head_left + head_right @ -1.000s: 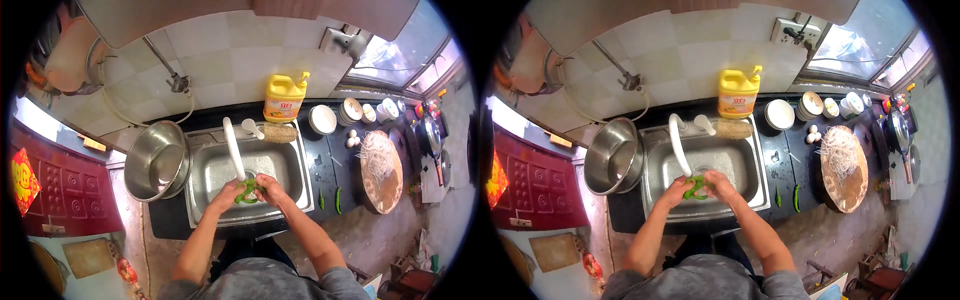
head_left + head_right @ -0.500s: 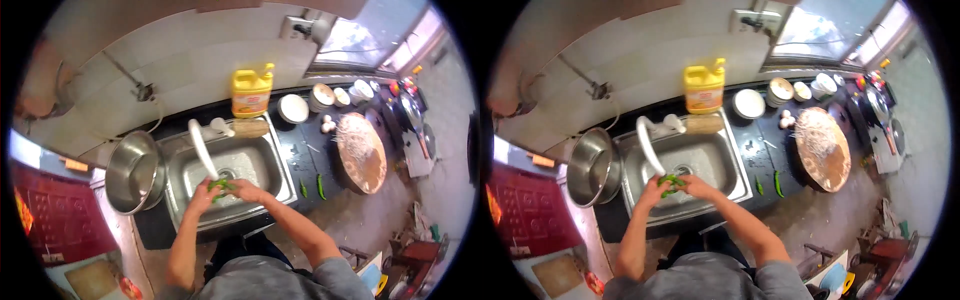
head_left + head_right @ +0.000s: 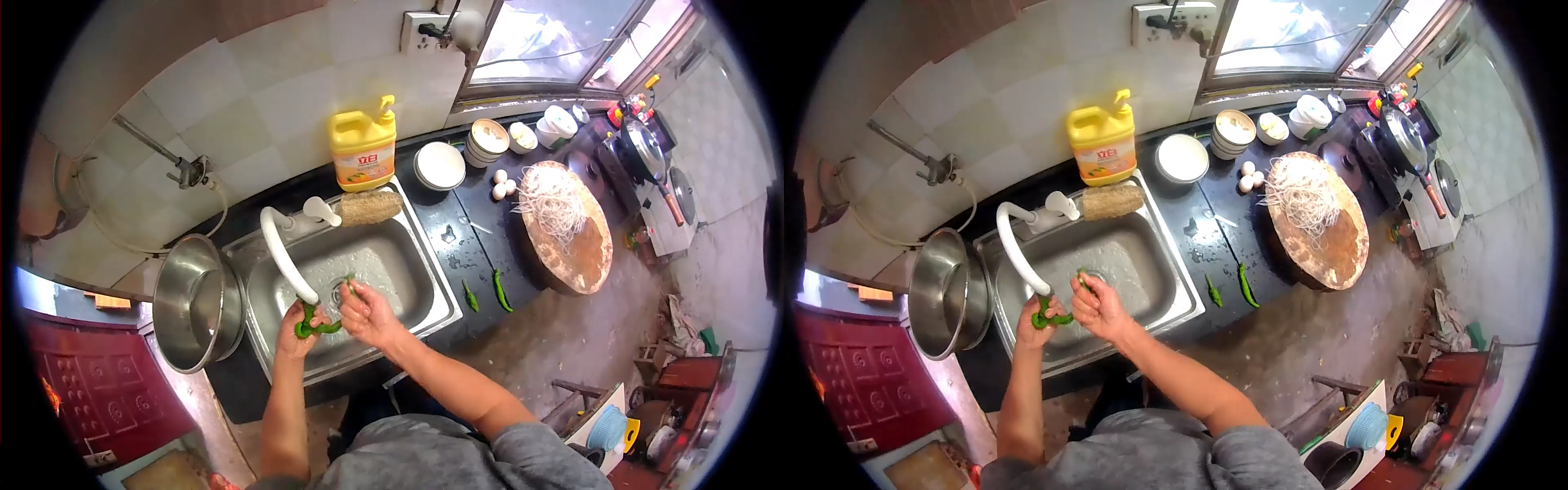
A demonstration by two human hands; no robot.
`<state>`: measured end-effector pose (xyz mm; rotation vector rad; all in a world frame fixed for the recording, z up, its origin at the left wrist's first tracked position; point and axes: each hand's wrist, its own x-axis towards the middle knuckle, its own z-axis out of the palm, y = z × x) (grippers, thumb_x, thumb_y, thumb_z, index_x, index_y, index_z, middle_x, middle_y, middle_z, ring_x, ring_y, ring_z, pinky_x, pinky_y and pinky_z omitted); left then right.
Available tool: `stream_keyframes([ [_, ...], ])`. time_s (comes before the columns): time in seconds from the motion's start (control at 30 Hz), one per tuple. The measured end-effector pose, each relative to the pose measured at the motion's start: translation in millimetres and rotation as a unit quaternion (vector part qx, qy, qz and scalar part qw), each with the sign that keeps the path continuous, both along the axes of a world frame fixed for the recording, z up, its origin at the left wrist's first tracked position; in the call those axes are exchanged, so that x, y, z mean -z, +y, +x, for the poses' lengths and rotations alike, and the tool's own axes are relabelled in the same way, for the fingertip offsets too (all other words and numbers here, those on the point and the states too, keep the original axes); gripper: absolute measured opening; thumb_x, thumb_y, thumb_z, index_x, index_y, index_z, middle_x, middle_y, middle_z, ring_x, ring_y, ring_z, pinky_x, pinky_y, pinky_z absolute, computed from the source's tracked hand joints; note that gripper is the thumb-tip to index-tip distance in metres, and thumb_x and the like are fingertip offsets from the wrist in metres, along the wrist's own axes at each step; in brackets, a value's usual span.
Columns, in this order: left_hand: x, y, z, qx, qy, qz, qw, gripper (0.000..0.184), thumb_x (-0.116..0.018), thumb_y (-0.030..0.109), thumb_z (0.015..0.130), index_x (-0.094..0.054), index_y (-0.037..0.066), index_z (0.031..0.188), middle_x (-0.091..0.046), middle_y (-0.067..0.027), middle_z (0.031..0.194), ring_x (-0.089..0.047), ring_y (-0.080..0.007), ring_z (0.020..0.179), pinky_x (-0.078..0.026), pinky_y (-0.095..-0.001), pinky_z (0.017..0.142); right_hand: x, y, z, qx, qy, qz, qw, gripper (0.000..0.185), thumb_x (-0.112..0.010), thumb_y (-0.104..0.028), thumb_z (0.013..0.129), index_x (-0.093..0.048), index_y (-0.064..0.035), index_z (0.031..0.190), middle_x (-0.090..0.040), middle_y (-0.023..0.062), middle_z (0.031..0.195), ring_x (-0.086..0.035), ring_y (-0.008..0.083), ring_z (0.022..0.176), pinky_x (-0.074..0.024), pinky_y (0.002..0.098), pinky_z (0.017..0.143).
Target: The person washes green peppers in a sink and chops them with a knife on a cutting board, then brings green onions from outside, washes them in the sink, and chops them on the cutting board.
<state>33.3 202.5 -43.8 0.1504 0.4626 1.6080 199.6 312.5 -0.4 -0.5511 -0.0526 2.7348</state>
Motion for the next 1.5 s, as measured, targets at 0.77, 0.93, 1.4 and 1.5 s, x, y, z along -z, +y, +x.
stream_keyframes([
  [0.77, -12.5, 24.9, 58.6, -0.027, 0.182, -0.235, 0.954, 0.039, -0.065, 0.0, 0.082, -0.051, 0.002, 0.119, -0.064, -0.0107, 0.104, -0.067, -0.0245, 0.098, -0.054, -0.0373, 0.088, 30.1, 46.1, 38.9, -0.098, -0.312, 0.431, 0.841, 0.018, -0.065, -0.019, 0.093, -0.059, -0.002, 0.093, -0.063, 0.0059, 0.071, -0.065, 0.0163, 0.061, -0.0545, 0.0298, 0.055],
  [0.93, -2.5, 2.5, 20.9, -0.165, 0.305, -0.291, 0.892, 0.045, -0.077, 0.002, 0.075, -0.052, 0.001, 0.113, -0.064, -0.0083, 0.1, -0.065, -0.0186, 0.088, -0.053, -0.0302, 0.077, 41.5, 20.2, -56.1, -0.102, -0.294, 0.555, 0.771, 0.022, -0.069, -0.023, 0.088, -0.061, -0.0023, 0.094, -0.066, 0.0136, 0.078, -0.068, 0.0266, 0.069, -0.0556, 0.0365, 0.063],
  [1.4, 12.8, 30.5, 28.8, -0.048, 0.117, -0.31, 0.942, 0.017, -0.063, -0.003, 0.083, -0.056, -0.002, 0.098, -0.061, -0.0104, 0.08, -0.059, -0.0229, 0.063, -0.057, -0.0424, 0.069, 41.9, 48.9, 13.0, -0.138, -0.459, 0.752, 0.452, 0.07, -0.072, -0.012, 0.075, -0.044, -0.0166, 0.139, -0.057, 0.0149, 0.126, -0.061, 0.0398, 0.107, -0.0522, 0.0473, 0.085],
  [1.5, 7.7, 37.3, 27.2, -0.057, 0.146, -0.284, 0.946, 0.022, -0.067, -0.006, 0.082, -0.056, 0.0, 0.1, -0.062, -0.0098, 0.083, -0.061, -0.0225, 0.065, -0.06, -0.0443, 0.074, 65.1, 83.6, 89.0, 0.001, -0.621, 0.646, 0.445, 0.063, -0.065, -0.021, 0.081, -0.044, -0.02, 0.14, -0.057, 0.0166, 0.126, -0.061, 0.0373, 0.108, -0.0517, 0.0496, 0.084],
])
